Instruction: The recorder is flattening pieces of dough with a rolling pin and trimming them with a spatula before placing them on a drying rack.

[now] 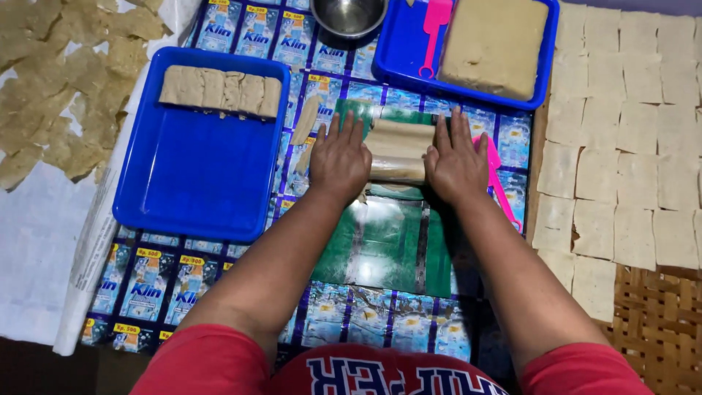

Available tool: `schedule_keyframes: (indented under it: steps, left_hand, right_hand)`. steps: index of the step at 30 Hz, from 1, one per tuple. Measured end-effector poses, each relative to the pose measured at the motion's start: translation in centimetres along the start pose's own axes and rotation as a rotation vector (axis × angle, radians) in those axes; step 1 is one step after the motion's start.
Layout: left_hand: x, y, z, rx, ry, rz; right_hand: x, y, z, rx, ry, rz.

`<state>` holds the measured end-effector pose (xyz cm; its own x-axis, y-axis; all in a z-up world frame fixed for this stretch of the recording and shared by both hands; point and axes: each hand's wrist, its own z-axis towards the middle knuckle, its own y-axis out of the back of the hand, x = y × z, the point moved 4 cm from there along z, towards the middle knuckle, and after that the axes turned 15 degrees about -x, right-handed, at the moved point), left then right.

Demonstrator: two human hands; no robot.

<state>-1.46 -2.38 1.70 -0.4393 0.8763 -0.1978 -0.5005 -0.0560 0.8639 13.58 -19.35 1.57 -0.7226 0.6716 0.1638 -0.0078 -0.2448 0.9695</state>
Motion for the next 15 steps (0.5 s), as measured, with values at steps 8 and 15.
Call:
schedule_keyframes:
  steps: [8, 15]
  left_hand:
    - [0.5, -0.4, 5.4, 0.326, 0.088, -0.042]
    - [0.4, -0.2, 3.8, 0.254, 0.058, -0.030]
  right_hand:
    - [0.9, 2.3, 4.4, -0.031, -0.056, 0.039]
    - [0.0, 0.6, 2.3, -0.040, -0.119, 0.015]
